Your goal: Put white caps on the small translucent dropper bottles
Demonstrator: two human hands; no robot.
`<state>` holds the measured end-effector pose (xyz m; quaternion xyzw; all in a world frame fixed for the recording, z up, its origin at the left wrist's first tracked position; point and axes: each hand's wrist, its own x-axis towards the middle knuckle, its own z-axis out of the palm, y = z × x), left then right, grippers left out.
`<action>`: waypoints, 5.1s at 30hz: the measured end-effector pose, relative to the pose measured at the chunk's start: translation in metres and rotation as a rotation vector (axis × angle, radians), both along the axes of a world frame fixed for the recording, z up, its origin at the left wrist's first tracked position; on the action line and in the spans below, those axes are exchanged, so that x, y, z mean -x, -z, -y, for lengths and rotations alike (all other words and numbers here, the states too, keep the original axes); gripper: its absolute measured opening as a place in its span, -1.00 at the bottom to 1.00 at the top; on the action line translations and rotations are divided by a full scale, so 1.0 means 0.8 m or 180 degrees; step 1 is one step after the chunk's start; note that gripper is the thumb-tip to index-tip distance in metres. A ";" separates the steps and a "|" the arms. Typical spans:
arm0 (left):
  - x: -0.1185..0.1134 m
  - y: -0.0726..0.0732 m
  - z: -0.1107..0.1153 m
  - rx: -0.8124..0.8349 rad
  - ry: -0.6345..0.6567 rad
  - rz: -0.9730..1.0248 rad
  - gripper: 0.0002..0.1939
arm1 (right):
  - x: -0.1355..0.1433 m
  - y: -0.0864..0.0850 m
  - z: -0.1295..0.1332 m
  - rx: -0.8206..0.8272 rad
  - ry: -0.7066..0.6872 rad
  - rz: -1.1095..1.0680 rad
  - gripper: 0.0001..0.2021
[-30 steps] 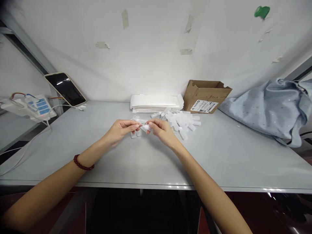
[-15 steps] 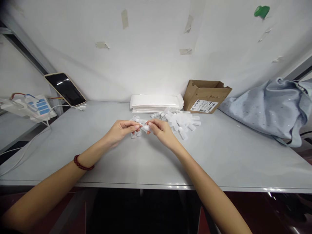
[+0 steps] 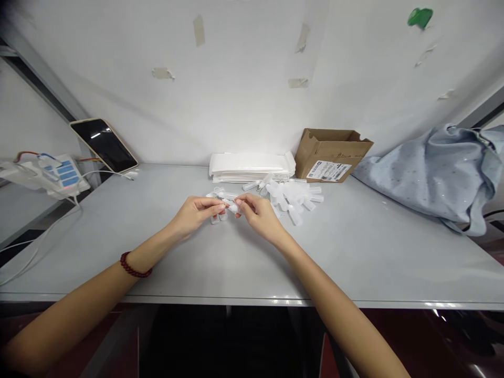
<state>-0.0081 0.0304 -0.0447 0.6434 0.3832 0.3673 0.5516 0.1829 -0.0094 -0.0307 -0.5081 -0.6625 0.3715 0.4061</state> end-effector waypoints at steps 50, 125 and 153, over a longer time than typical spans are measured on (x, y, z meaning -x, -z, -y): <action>0.003 -0.018 -0.002 -0.0211 -0.0537 0.0016 -0.76 | -0.007 -0.008 -0.001 0.0068 0.0095 -0.0034 -0.69; 0.028 -0.004 -0.037 -0.0313 -0.0443 -0.0578 -0.69 | -0.059 0.024 -0.041 -0.0891 0.1105 0.1236 -0.79; 0.011 -0.015 -0.009 -0.0183 0.0089 -0.0445 -0.72 | -0.047 -0.008 -0.015 -0.0202 0.0406 0.1897 -0.85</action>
